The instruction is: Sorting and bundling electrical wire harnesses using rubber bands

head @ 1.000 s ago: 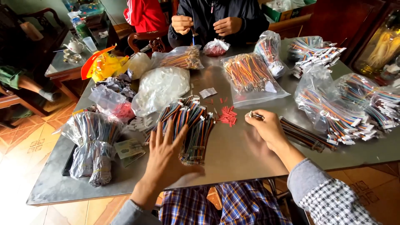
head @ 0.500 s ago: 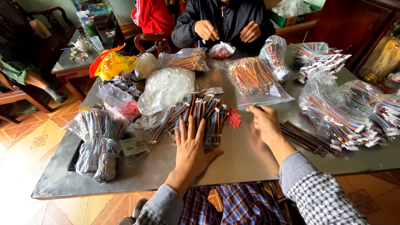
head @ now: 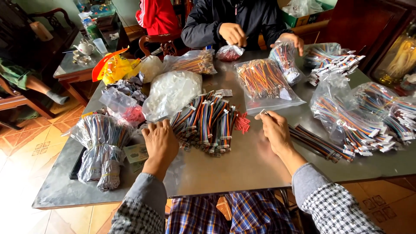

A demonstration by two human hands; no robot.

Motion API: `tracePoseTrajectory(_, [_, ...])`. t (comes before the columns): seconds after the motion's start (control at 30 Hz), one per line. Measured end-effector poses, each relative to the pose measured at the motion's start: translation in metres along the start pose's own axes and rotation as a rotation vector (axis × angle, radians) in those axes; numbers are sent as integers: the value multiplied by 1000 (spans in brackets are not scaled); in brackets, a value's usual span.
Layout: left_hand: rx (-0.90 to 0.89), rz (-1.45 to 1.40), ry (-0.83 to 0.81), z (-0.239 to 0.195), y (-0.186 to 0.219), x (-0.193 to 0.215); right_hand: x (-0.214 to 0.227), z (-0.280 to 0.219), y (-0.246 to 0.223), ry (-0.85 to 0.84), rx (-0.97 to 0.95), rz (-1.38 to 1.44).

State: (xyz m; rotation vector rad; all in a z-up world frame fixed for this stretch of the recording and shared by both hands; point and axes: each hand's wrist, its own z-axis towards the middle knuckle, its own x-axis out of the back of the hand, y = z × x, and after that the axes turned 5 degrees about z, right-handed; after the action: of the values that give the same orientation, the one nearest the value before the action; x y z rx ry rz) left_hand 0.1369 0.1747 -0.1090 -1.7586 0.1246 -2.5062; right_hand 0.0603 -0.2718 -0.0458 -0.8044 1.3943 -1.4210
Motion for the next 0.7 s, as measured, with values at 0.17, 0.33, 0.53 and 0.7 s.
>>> tracePoseTrajectory(0.17, [23,-87,-43,5,39,36,-2,11,-2,-34,4,24])
tracePoseTrajectory(0.33, [4,-381,-131,-37,94,127,4,18,9,34,-39,-43])
tracePoseTrajectory(0.53, [-135,-394,-177,-88,111,167,67,46,7,52,-62,-600])
tracePoseTrajectory(0.7, [-174,-465,-161,-90,114,148,121,10,-79,-132,-71,-1446])
